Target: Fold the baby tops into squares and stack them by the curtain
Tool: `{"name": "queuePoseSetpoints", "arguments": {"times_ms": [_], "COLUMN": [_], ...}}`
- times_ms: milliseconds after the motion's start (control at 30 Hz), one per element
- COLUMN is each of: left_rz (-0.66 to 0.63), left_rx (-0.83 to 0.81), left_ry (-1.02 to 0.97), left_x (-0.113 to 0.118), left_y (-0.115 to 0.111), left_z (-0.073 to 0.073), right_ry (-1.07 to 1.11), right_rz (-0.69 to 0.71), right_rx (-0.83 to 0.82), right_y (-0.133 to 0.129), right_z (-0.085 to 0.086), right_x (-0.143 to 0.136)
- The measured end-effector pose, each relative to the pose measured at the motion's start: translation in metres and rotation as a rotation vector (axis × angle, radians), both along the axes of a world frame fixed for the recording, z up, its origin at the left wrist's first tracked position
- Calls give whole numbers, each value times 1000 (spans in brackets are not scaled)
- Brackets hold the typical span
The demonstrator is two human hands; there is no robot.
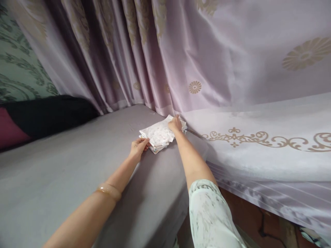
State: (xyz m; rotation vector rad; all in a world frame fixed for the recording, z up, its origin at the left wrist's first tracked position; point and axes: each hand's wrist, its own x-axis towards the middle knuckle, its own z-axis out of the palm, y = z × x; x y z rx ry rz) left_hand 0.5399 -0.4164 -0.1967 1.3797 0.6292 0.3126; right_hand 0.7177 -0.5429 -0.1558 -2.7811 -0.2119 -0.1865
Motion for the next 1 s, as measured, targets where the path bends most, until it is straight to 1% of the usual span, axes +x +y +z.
{"name": "queuePoseSetpoints", "arguments": {"times_ms": [167, 300, 400, 500, 600, 667, 733, 800, 867, 933, 1000], "left_rz": [-32, -46, -61, -73, -77, -80, -98, -133, -175, -214, -232], "left_rx": [26, 35, 38, 48, 50, 36, 15, 0, -3, 5, 35], "left_ry": [14, 2, 17, 29, 22, 14, 11, 24, 49, 67, 67], "left_x": [-1, 0, 0, 1, 1, 0, -4, -11, -23, -43, -69], "left_y": [-1, 0, 1, 2, 2, 2, 2, 4, 9, 22, 41], "left_z": [-2, -5, -7, -9, -10, -10, -7, -1, 4, 9, 10], "right_ry": [-144, -74, 1, 54, 1, 0, 23, 10, -23, -30, -28], "right_rz": [-18, -9, -1, -1, 105, 205, 256, 259, 251, 252, 251], "right_rx": [-126, -170, -204, -246, -237, -193, -165, -169, -183, -196, -204], "right_y": [-1, -8, -10, -5, 6, 14, 19, 20, 19, 17, 17], "right_z": [-16, -25, -21, -12, -6, -7, -13, -19, -23, -25, -24], "right_x": [-11, -9, -5, -6, -18, -31, -42, -49, -50, -47, -46]}}
